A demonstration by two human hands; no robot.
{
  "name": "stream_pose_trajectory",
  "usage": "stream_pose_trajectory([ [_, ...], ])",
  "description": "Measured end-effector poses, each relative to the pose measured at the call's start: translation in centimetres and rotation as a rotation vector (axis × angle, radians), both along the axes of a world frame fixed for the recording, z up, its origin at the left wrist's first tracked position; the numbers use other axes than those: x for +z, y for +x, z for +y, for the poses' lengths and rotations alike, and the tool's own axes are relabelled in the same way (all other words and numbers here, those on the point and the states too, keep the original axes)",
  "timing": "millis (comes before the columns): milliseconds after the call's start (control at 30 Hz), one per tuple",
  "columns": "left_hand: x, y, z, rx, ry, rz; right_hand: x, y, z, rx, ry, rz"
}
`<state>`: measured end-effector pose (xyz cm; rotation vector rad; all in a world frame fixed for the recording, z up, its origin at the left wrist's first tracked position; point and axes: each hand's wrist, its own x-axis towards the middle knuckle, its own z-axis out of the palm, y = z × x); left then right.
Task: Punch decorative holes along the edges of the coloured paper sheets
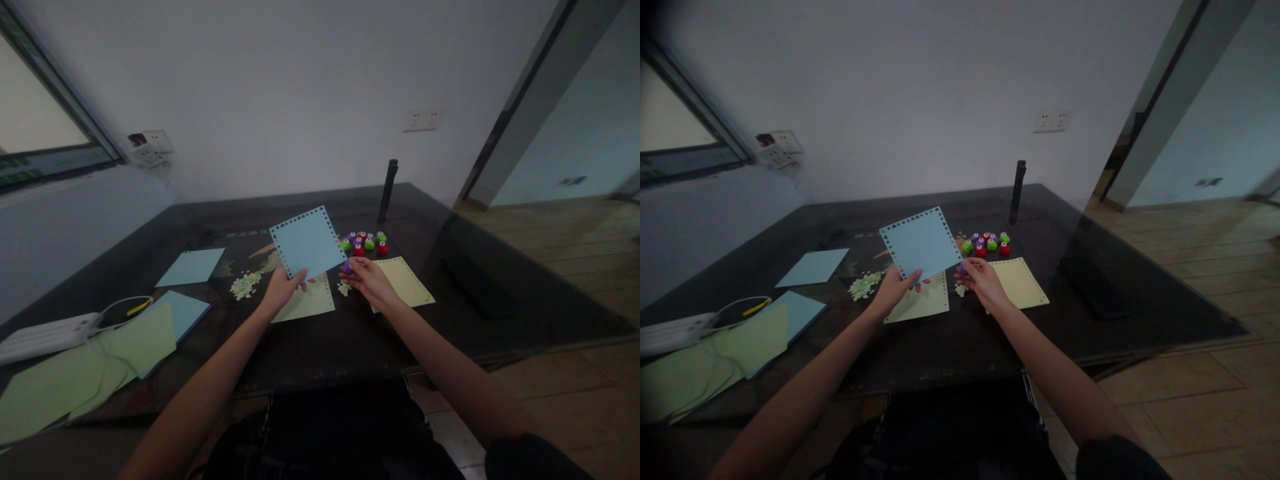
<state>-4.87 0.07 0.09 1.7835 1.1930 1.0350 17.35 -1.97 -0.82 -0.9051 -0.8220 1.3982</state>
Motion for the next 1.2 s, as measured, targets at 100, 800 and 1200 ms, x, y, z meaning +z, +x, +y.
stream_pose_trajectory([
  [100, -0.16, -0.09, 0.11, 0.004, 0.004, 0.003, 0.04, -0.04, -0.02, 0.001, 0.004, 0.014],
  [800, -0.20, -0.05, -0.02, -0.011, -0.011, 0.039, 0.04, -0.17, -0.03, -0.003, 0.006, 0.014],
  [1200, -0.19, -0.19, 0.26, 0.003, 0.023, -0.025, 0.27, -0.14, -0.09, 0.014, -0.006, -0.002],
])
